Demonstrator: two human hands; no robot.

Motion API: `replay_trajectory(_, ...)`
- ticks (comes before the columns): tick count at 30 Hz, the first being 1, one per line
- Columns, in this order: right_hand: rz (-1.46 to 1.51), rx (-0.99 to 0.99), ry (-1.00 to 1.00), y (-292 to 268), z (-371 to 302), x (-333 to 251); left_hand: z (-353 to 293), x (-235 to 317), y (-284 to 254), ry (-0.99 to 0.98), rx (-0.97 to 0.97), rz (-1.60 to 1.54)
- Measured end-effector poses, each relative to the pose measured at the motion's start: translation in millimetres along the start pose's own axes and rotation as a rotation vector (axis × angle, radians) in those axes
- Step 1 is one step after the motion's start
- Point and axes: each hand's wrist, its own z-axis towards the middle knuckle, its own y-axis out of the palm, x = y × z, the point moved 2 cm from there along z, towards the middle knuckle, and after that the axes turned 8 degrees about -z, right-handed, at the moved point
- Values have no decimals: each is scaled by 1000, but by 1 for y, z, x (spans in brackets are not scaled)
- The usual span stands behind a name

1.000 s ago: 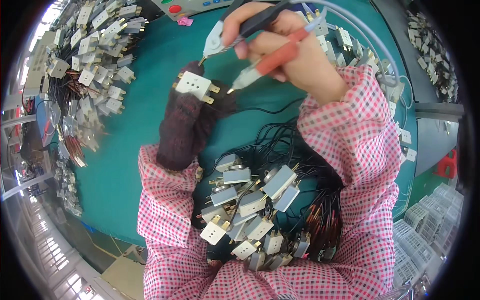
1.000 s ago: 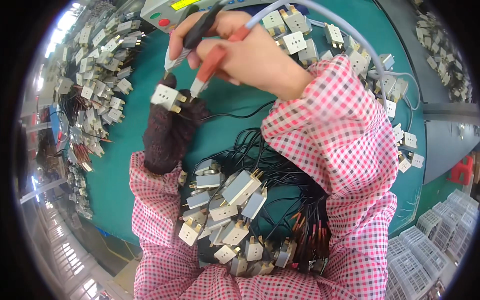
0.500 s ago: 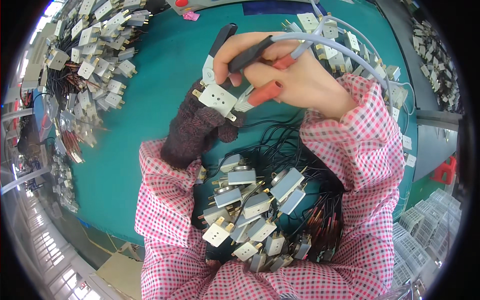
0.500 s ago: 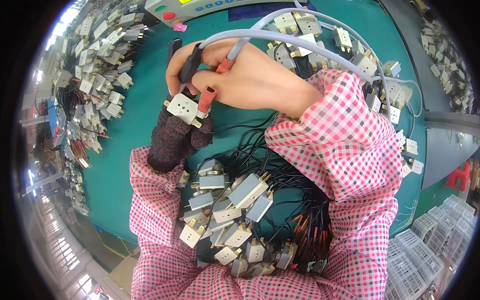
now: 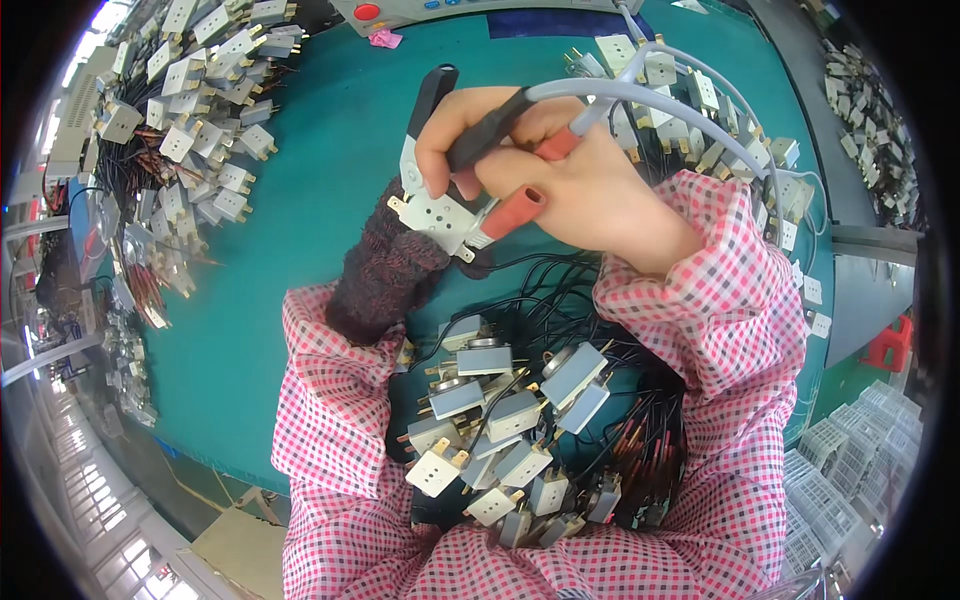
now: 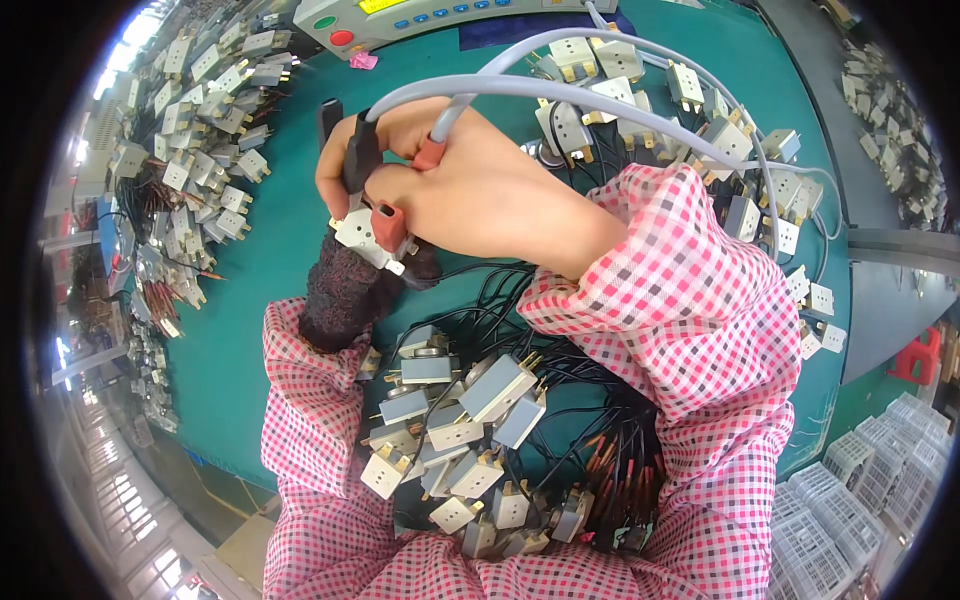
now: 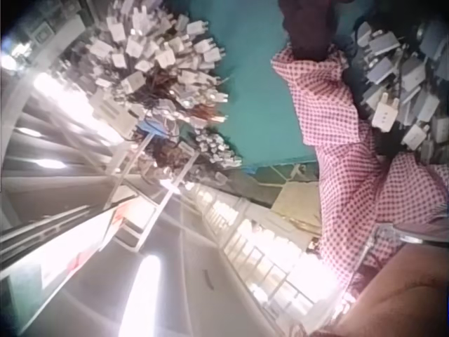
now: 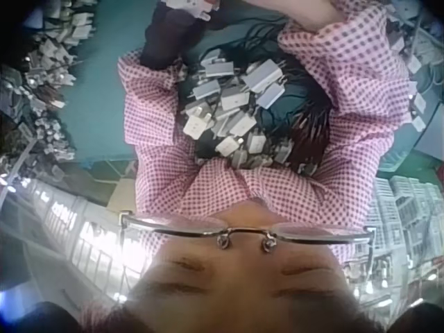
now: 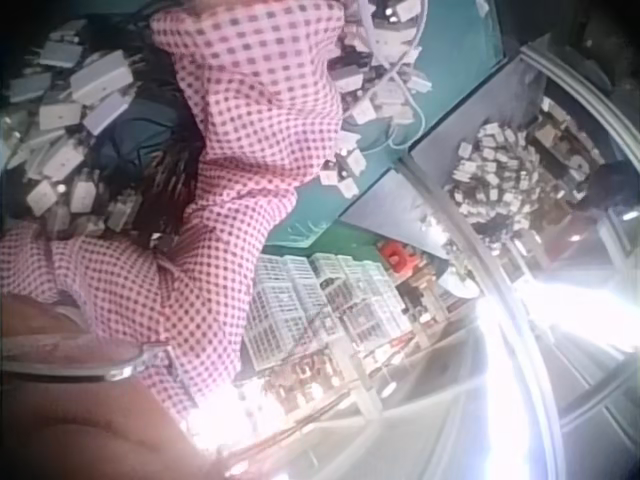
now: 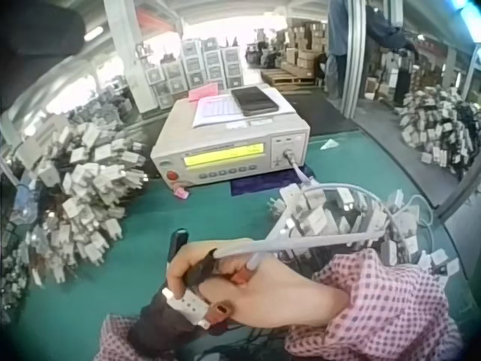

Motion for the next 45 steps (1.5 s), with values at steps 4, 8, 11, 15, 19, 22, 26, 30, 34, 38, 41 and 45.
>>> replay_trajectory(4,-13,18,28,0,1,10,-20,18,20,-8,-48,74)
replay_trajectory(8,41,24,-41,0,4,2,-39,51,38,-14,-96,173)
replay_trajectory(11,237,209,-186,-39,-1,-12,-107,100,63,-363,-48,-671)
replay_trajectory(15,750,240,-590,-132,6,20,-114,176,140,-90,-252,935)
replay_trajectory(19,717,594,-515,-153,-5,21,-69,154,152,-47,-381,899)
replay_trajectory(22,742,565,-512,-157,-6,42,3,85,147,206,-284,1639)
replay_trajectory(26,675,688,-428,-146,-4,29,21,41,161,257,-296,1615)
replay_trajectory(30,629,710,-422,-146,-5,25,23,57,158,155,-310,1293)
replay_trajectory(34,617,518,-543,-142,-4,25,3,74,138,-170,-268,347)
replay_trajectory(38,414,345,-305,-111,7,27,-43,84,106,-442,-123,-280)
replay_trajectory(41,248,254,-121,-62,7,8,-67,68,46,-629,-98,-567)
replay_trajectory(45,111,137,-64,-43,-2,5,-81,54,44,-545,-60,-370)
